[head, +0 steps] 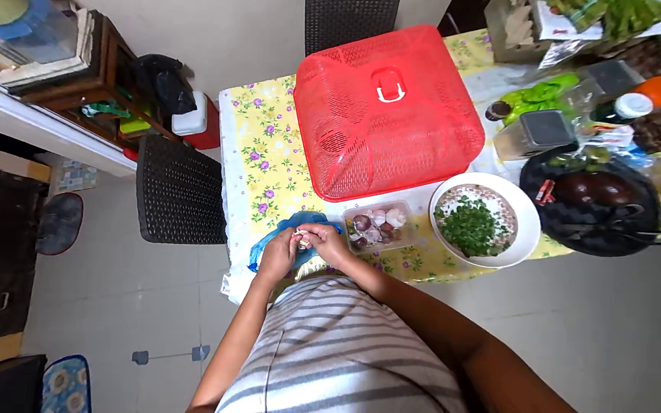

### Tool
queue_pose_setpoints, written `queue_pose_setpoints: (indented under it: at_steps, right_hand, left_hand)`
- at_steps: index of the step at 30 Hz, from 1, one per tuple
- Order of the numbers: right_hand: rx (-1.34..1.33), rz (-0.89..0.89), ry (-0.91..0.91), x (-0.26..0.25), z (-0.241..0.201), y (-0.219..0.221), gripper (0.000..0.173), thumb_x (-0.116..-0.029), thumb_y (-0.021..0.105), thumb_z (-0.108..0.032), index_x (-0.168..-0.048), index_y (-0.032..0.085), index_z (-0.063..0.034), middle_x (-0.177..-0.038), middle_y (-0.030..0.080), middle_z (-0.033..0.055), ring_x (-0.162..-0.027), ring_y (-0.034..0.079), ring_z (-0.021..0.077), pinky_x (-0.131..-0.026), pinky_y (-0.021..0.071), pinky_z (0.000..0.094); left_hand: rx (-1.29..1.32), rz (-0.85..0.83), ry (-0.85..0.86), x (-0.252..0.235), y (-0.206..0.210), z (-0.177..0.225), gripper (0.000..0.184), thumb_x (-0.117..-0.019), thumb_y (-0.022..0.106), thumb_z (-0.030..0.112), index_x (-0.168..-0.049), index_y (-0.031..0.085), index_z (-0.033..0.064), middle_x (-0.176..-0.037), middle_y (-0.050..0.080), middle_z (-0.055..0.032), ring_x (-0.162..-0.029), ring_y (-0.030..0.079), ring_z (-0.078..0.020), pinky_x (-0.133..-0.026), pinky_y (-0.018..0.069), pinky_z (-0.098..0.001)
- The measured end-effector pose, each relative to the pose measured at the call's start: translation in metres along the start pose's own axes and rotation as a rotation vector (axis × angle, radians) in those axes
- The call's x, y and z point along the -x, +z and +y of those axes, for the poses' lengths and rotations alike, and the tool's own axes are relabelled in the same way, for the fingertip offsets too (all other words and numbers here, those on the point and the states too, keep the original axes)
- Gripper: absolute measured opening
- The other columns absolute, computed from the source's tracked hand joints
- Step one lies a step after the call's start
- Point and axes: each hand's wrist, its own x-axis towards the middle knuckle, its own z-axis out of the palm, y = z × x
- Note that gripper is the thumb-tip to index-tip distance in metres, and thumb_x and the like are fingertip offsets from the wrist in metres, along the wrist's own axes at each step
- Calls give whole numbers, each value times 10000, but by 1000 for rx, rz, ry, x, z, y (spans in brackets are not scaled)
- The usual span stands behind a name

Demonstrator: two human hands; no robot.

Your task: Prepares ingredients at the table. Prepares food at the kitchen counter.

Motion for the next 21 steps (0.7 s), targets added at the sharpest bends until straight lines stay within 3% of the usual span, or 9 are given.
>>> queue_pose_setpoints:
  at_steps: [10, 14, 17, 19, 21]
  right_hand:
    - [-1, -49, -20, -2, 2, -4, 277, -1031, 487, 34, -1233, 656, 118, -1095, 700, 225, -916, 647, 140, -872, 516, 257]
    - [57, -26, -42, -5, 7, -1, 285, -1027, 487, 34, -1241, 664, 100, -1125, 706, 236, -956, 674, 202, -909, 524, 312]
    - [78, 6, -17, -4, 2, 3, 293, -1033, 493, 21, -1273, 635, 110, -1170, 688, 264, -1016, 687, 281, -944, 532, 369]
    - [40, -70, 50, -3, -5, -2, 357, -1048, 469, 2, -1379, 551, 107, -1266, 641, 276, -1084, 656, 270, -980, 506, 351]
    - [0, -135, 76, -2, -8, -9, 370, -1045, 485, -9, -1393, 534, 110, -1272, 636, 270, -1084, 641, 230, -979, 492, 317]
  left_hand:
    - [54, -41, 51, -1, -4, -14, 347, -1076, 434, 109, -1060, 654, -159, -921, 679, -287, -880, 678, -398, -884, 525, -519]
    - [-73, -50, -21, -2, -5, -2, 359, -1085, 436, 133, -1092, 666, -143, -1008, 694, -303, -1006, 684, -446, -948, 506, -569]
    - [-146, 36, -46, -1, 2, 4, 341, -1078, 455, 129, -1074, 683, -125, -1028, 703, -294, -1027, 689, -445, -952, 512, -569]
    - [-187, 70, -5, 1, 4, 2, 325, -1068, 471, 115, -1079, 688, -127, -1043, 704, -295, -1032, 692, -447, -951, 521, -567]
    - [-225, 86, 37, 3, 3, 1, 317, -1061, 486, 113, -1083, 695, -124, -1046, 708, -295, -1026, 699, -452, -939, 532, -569]
